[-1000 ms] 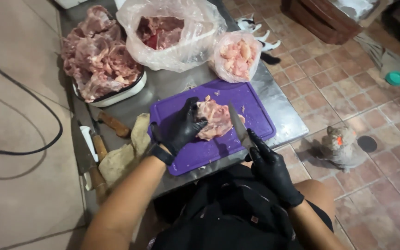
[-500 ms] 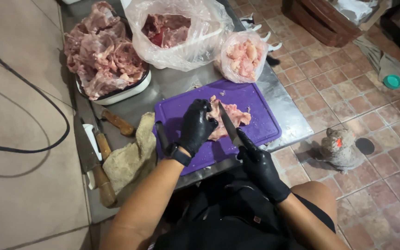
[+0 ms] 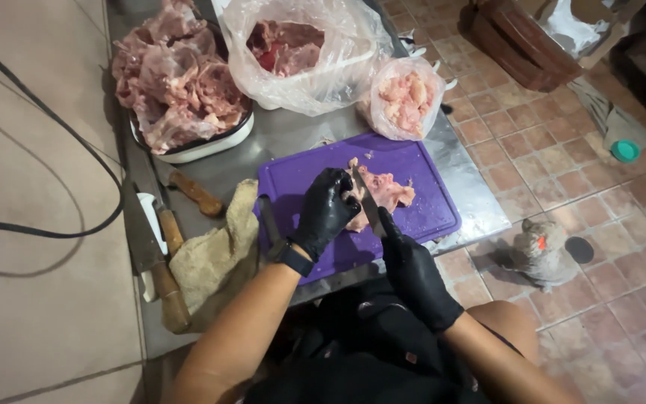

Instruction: Trimming fat and skin from raw chicken pieces using a knife on a purple cutting board

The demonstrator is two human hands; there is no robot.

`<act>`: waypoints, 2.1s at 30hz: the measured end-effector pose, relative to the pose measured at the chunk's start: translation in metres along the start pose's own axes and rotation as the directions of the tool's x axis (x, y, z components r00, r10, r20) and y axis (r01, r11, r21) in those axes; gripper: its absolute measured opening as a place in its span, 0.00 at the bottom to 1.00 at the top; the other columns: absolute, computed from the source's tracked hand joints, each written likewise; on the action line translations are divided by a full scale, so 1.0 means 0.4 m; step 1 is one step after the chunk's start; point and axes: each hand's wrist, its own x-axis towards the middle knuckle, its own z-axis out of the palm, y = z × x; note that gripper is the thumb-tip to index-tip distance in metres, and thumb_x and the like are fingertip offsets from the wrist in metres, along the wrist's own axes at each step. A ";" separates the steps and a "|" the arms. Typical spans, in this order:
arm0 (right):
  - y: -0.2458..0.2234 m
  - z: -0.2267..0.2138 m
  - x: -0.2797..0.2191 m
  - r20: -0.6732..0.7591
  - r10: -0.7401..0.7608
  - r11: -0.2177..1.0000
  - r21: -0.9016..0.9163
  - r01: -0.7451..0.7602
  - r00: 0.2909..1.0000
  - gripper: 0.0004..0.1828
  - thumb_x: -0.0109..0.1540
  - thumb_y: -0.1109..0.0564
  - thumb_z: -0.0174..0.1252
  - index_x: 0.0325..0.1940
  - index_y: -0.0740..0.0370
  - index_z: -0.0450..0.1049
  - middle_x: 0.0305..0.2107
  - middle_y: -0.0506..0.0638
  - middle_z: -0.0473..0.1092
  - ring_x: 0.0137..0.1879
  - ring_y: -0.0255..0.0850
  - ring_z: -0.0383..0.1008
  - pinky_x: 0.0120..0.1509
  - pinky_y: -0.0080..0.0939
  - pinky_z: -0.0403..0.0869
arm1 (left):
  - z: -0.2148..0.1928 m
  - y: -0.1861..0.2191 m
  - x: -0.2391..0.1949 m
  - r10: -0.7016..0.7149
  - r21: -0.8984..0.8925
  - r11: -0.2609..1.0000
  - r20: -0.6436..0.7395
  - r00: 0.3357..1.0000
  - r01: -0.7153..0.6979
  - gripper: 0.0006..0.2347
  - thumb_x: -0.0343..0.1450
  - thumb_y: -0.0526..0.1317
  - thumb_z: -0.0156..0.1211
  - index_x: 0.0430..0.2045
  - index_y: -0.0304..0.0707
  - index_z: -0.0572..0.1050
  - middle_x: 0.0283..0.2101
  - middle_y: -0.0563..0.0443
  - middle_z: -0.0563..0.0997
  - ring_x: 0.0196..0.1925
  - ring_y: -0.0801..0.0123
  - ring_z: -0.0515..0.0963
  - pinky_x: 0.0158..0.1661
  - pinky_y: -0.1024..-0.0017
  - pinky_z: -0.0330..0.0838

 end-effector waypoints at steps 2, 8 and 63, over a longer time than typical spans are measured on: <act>0.034 0.034 0.013 -0.067 0.078 0.997 -0.020 -0.080 0.995 0.24 0.68 0.45 0.50 0.68 0.48 0.70 0.20 0.53 0.76 0.33 0.56 0.81 0.26 0.45 0.75 | -0.013 0.012 0.005 -0.024 0.016 1.000 0.043 0.999 0.023 0.16 0.54 0.36 0.73 0.28 0.47 0.71 0.30 0.51 0.74 0.38 0.52 0.81 0.40 0.61 0.80; 0.077 0.111 0.171 -0.147 -0.244 0.956 -0.202 0.213 0.958 0.32 0.64 0.59 0.54 0.74 0.56 0.62 0.22 0.60 0.75 0.31 0.59 0.80 0.29 0.53 0.78 | -0.035 0.031 0.011 -0.015 0.018 1.000 0.074 0.997 0.013 0.12 0.56 0.34 0.71 0.26 0.45 0.72 0.29 0.50 0.75 0.37 0.50 0.81 0.39 0.58 0.80; -0.198 -0.095 0.085 0.243 0.083 0.980 -0.195 -0.036 0.966 0.32 0.67 0.59 0.44 0.77 0.55 0.53 0.39 0.70 0.77 0.49 0.65 0.79 0.55 0.65 0.77 | -0.007 0.003 -0.027 -0.477 -0.329 0.803 0.145 0.867 0.497 0.07 0.65 0.39 0.69 0.25 0.34 0.77 0.25 0.38 0.82 0.30 0.56 0.84 0.31 0.63 0.77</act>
